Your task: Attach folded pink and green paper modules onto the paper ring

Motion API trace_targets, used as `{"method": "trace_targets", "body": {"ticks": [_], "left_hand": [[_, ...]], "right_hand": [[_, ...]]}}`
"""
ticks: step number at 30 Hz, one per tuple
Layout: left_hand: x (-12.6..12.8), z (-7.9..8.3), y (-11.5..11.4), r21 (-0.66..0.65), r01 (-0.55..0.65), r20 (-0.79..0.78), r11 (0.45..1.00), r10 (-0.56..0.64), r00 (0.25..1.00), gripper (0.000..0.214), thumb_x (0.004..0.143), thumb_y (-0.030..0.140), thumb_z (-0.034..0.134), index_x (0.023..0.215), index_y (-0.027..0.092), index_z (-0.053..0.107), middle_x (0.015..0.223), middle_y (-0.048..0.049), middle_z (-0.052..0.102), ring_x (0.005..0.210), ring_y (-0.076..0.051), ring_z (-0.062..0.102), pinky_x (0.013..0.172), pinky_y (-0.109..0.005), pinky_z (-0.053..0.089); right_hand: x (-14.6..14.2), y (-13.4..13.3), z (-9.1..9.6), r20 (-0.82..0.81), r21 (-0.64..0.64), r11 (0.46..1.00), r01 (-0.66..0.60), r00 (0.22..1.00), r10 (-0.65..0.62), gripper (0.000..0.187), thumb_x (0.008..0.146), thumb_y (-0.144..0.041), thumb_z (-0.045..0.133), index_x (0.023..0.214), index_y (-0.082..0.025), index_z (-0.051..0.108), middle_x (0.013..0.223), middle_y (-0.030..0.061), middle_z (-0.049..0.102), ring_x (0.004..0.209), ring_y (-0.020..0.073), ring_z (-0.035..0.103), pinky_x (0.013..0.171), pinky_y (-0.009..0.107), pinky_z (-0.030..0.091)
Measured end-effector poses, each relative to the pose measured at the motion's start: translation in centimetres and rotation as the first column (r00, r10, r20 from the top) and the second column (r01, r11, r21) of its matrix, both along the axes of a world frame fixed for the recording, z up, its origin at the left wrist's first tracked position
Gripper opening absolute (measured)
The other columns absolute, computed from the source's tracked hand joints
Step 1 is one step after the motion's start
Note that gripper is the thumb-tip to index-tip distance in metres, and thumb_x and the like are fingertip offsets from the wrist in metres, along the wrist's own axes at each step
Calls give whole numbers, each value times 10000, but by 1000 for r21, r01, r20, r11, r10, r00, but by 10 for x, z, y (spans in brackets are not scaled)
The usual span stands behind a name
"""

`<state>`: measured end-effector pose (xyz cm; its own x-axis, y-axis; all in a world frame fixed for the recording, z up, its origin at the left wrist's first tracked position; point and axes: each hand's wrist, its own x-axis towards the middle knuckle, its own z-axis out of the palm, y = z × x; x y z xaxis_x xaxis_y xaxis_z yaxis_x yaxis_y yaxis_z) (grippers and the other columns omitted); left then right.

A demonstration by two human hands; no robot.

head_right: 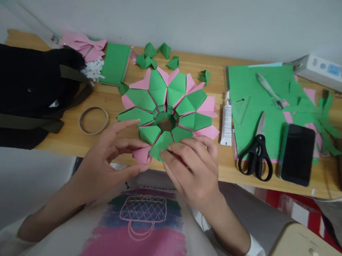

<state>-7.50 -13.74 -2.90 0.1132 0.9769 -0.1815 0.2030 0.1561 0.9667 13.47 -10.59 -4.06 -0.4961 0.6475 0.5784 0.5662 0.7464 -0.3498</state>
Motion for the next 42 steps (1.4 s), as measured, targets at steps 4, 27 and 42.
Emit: {"method": "trace_targets", "body": {"ticks": [4,27,42], "left_hand": [[-5,-2,4,-99,30,182,995,-12,983,674,731,217,805,1295,318,451,988,12,724,900,-178,704,865,-300,551],[-21,-5,-5,29,-14,351,999,3,936,690,790,219,779,1352,364,407,1016,10,754,904,-164,730,762,-262,589],[-6,-3,-10,111,-75,119,991,61,991,801,730,237,823,1388,330,376,1004,11,742,861,-157,735,809,-284,626]], "right_hand": [[1,2,1,-24,-56,998,6,1000,-7,96,831,-120,686,904,-181,674,849,36,723,806,194,656,805,412,455],[-6,4,2,-57,-58,998,39,997,-42,75,862,-136,644,899,-201,649,837,21,710,778,163,635,788,358,445],[-19,-11,4,83,-47,994,103,992,-99,354,877,-436,607,1137,-195,601,1058,83,674,1077,282,575,1089,567,293]]}}
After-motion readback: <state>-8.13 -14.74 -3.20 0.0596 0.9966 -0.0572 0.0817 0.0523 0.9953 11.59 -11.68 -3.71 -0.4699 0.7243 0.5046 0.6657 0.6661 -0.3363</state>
